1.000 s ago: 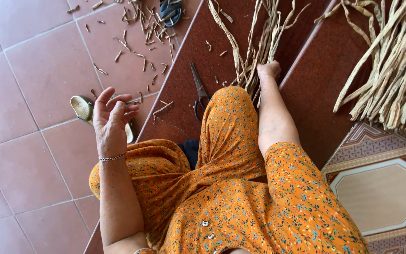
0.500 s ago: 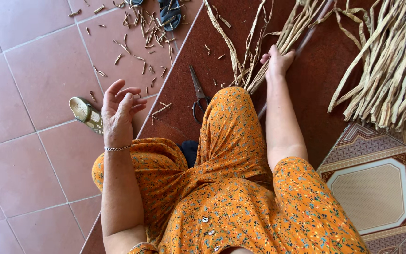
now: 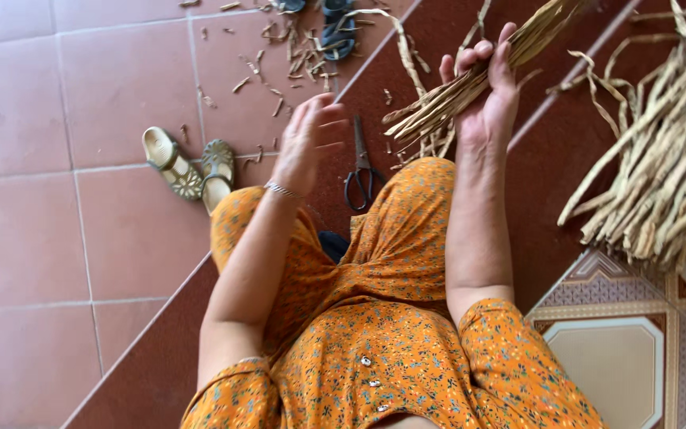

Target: The person sits on the floor and uses scissors to trim and separate dried plant stalks. They gather the stalks into a bundle and tie them together with a strip of the same material.

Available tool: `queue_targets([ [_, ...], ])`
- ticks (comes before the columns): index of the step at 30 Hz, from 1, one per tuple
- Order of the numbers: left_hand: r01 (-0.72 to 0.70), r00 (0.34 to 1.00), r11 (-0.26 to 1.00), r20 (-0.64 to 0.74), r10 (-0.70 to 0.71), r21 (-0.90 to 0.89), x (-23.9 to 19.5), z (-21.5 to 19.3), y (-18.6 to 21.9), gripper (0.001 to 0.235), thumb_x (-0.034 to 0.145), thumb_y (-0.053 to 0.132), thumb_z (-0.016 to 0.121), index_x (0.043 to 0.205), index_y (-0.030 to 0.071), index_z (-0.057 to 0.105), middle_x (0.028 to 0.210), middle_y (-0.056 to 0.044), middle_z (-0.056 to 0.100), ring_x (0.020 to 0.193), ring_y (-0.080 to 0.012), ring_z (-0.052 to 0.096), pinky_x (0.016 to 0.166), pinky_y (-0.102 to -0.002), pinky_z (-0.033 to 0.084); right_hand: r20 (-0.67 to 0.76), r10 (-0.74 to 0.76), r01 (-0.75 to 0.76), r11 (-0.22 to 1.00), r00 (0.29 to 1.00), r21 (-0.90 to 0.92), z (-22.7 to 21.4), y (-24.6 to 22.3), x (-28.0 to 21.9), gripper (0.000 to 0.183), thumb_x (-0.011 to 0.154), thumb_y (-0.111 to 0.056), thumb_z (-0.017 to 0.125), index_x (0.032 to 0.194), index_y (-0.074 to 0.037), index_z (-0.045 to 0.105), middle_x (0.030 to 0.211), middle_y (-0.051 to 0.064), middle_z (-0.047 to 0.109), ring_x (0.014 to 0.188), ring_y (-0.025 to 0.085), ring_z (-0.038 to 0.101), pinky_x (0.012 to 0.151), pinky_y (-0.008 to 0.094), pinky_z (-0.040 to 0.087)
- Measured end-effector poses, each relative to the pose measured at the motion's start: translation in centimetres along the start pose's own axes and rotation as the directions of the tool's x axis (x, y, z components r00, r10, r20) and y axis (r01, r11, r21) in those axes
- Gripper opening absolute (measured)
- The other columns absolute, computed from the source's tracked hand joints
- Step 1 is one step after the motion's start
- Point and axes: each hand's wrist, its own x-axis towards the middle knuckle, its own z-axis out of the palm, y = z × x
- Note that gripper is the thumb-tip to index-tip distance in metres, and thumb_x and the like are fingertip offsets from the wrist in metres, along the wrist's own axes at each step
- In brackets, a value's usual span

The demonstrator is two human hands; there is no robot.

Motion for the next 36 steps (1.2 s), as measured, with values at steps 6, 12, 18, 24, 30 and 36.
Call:
queue_targets([
  [6, -0.014, 1.000, 0.904, -0.020, 0.006, -0.428, -1.1, 2.8, -1.2, 0.050, 0.106, 0.046, 0.044, 0.137, 0.008, 0.055, 0.125, -0.013, 0.068, 0.107, -0.0239, 0.069, 0.091, -0.041, 0.059, -0.008, -0.073, 0.069, 0.968, 0.997, -0.241, 6.8, 9.6, -6.2, 0.049, 0.101, -0.028, 0.064, 0.146, -0.020, 0.050, 0.097, 0.006, 0.069, 0.094, 0.022, 0.070, 0.095, 0.053, 0.064],
  [12, -0.202, 0.974, 0.849, -0.188, 0.124, -0.488, -1.2, 1.2, -0.9, 0.046, 0.110, 0.041, 0.044, 0.130, 0.002, 0.059, 0.116, -0.016, 0.072, 0.106, -0.0277, 0.068, 0.096, -0.046, 0.057, 0.101, -0.129, 0.159, 0.910, 0.986, -0.382, 8.6, 13.6, -7.8, 0.039, 0.111, -0.025, 0.056, 0.147, -0.011, 0.049, 0.088, 0.005, 0.060, 0.079, 0.016, 0.060, 0.076, 0.036, 0.057],
  [18, -0.105, 0.994, 0.994, 0.002, 0.105, -0.005, -1.6, -3.5, 1.0, 0.058, 0.104, 0.054, 0.043, 0.134, 0.009, 0.064, 0.121, -0.007, 0.076, 0.120, -0.0199, 0.067, 0.106, -0.046, 0.042, 0.319, 0.016, 0.196, 0.761, 0.948, -0.618, 7.8, 12.9, -8.3, 0.026, 0.114, -0.025, 0.053, 0.133, -0.007, 0.055, 0.077, -0.002, 0.050, 0.061, 0.006, 0.045, 0.054, 0.024, 0.043],
  [24, -0.246, 0.953, 0.957, 0.143, 0.268, -0.156, -2.3, -4.9, 0.4, 0.060, 0.100, 0.045, 0.064, 0.146, 0.010, 0.048, 0.125, -0.007, 0.070, 0.121, -0.0196, 0.065, 0.105, -0.042, 0.050, 0.293, 0.230, 0.135, 0.524, 0.928, -0.841, 2.8, 16.5, -11.8, 0.025, 0.109, -0.034, 0.055, 0.112, -0.010, 0.060, 0.068, -0.003, 0.052, 0.052, 0.003, 0.047, 0.044, 0.019, 0.040],
  [30, -0.307, 0.950, 0.925, -0.021, 0.310, -0.226, -2.1, -5.5, 0.7, 0.073, 0.085, 0.016, 0.084, 0.145, 0.008, 0.042, 0.108, -0.010, 0.070, 0.090, -0.0210, 0.074, 0.079, -0.037, 0.063, 0.332, 0.277, 0.224, 0.357, 0.902, -0.907, -2.0, 21.3, -14.5, 0.025, 0.111, -0.034, 0.058, 0.110, -0.009, 0.059, 0.080, 0.001, 0.056, 0.065, 0.007, 0.049, 0.055, 0.026, 0.043],
  [36, -0.334, 0.941, 0.927, -0.121, 0.316, -0.173, -1.3, -7.6, 0.8, 0.051, 0.094, 0.019, 0.079, 0.132, 0.002, 0.051, 0.097, -0.010, 0.074, 0.077, -0.0185, 0.076, 0.066, -0.032, 0.064, 0.447, 0.258, 0.460, 0.010, 0.857, -0.888, -2.7, 23.1, -15.9, 0.024, 0.111, -0.032, 0.055, 0.114, -0.008, 0.054, 0.079, 0.008, 0.062, 0.070, 0.018, 0.062, 0.060, 0.039, 0.049],
])
